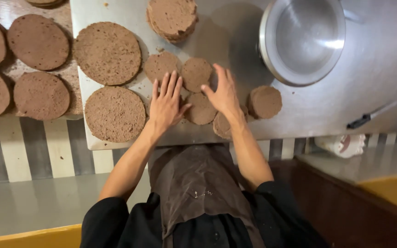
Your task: The person arranges round chocolate cake layers on a cork board, stacking some of them, and moves stacks of yellow sponge cake rounds onto a stainless steel tray, spreading the layers out in rows across the work surfaces.
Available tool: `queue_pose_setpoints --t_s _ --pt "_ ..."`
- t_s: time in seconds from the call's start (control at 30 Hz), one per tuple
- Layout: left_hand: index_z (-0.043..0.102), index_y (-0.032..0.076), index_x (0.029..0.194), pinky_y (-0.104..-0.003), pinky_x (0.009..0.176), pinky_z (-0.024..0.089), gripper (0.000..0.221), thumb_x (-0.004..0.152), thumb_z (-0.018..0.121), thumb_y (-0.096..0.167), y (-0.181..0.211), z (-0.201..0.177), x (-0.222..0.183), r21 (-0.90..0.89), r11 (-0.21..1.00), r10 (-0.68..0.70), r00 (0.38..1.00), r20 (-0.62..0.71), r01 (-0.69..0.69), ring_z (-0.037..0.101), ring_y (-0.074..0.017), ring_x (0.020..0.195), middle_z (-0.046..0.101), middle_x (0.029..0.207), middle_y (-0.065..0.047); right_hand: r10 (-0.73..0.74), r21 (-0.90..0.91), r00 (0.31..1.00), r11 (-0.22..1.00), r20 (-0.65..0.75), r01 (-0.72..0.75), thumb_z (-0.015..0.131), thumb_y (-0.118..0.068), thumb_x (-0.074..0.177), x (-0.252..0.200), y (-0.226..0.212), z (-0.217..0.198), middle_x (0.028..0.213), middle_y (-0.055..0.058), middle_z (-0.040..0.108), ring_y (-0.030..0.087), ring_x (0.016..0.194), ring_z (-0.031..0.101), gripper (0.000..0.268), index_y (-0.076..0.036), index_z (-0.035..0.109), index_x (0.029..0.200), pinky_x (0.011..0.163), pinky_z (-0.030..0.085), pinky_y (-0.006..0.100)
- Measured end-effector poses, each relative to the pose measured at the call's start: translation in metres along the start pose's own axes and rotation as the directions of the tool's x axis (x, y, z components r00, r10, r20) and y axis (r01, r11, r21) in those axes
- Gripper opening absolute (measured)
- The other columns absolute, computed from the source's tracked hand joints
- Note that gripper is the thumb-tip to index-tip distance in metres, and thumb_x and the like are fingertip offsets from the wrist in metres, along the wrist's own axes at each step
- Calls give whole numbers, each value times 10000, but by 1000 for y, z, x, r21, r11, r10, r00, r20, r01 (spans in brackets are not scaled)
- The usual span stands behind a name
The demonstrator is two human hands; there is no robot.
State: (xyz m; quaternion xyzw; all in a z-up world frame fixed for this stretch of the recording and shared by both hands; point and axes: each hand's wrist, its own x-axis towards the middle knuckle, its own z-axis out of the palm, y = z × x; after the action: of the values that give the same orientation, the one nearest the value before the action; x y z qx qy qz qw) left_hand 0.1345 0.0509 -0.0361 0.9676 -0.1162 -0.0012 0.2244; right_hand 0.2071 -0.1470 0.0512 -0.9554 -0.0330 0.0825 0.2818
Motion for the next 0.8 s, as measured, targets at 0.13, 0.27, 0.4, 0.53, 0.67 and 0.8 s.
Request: queue_pose_setpoints --t_s 0.13,0.27,0.4,0.53,0.67,0.8 --pt "263 30 1647 -561 1261 138 894 984 559 551 1 -1 -22 102 994 31 993 112 -43 168 -336 1590 208 1723 -163 -55 7 997 998 54 55 831 -180 833 -51 0 -21 1313 212 600 394 1241 542 641 -21 548 1385 1045 444 472" --pt "258 7 1606 -576 1252 143 960 917 620 567 30 -18 -5 0 996 90 990 112 -90 179 -372 1566 220 1685 -215 48 45 997 998 -66 -45 786 -172 898 -89 39 -45 1348 165 636 340 1285 598 535 -67 588 1385 1087 487 442" --pt "237 2 1571 -554 1233 146 1118 757 726 593 59 -5 -2 -42 945 326 925 196 -324 187 -360 1534 229 1655 -205 148 29 989 989 14 -148 811 -185 830 -104 47 -79 1404 189 579 362 1307 558 667 -62 527 1421 1076 467 445" --pt "230 -10 1589 -529 1251 154 1170 745 776 588 82 -2 2 -6 939 333 906 263 -343 193 -365 1548 245 1662 -208 119 37 985 992 123 -124 831 -187 816 -106 66 -85 1484 212 519 393 1363 494 758 -55 477 1472 1101 424 456" --pt "213 -76 1542 -521 1247 150 1271 649 825 590 117 -32 21 -227 947 291 907 304 -227 199 -383 1525 258 1617 -246 150 77 974 983 169 -165 850 -207 813 -105 78 -78 1502 217 507 387 1388 484 794 -50 455 1484 1119 417 448" --pt "208 -74 1563 -501 1265 153 1241 632 857 430 140 9 3 -109 968 249 927 280 -227 226 -353 1535 282 1635 -219 103 136 982 983 156 -124 847 -186 806 -105 94 -72 1343 207 599 358 1187 590 729 -37 510 1435 989 495 424"
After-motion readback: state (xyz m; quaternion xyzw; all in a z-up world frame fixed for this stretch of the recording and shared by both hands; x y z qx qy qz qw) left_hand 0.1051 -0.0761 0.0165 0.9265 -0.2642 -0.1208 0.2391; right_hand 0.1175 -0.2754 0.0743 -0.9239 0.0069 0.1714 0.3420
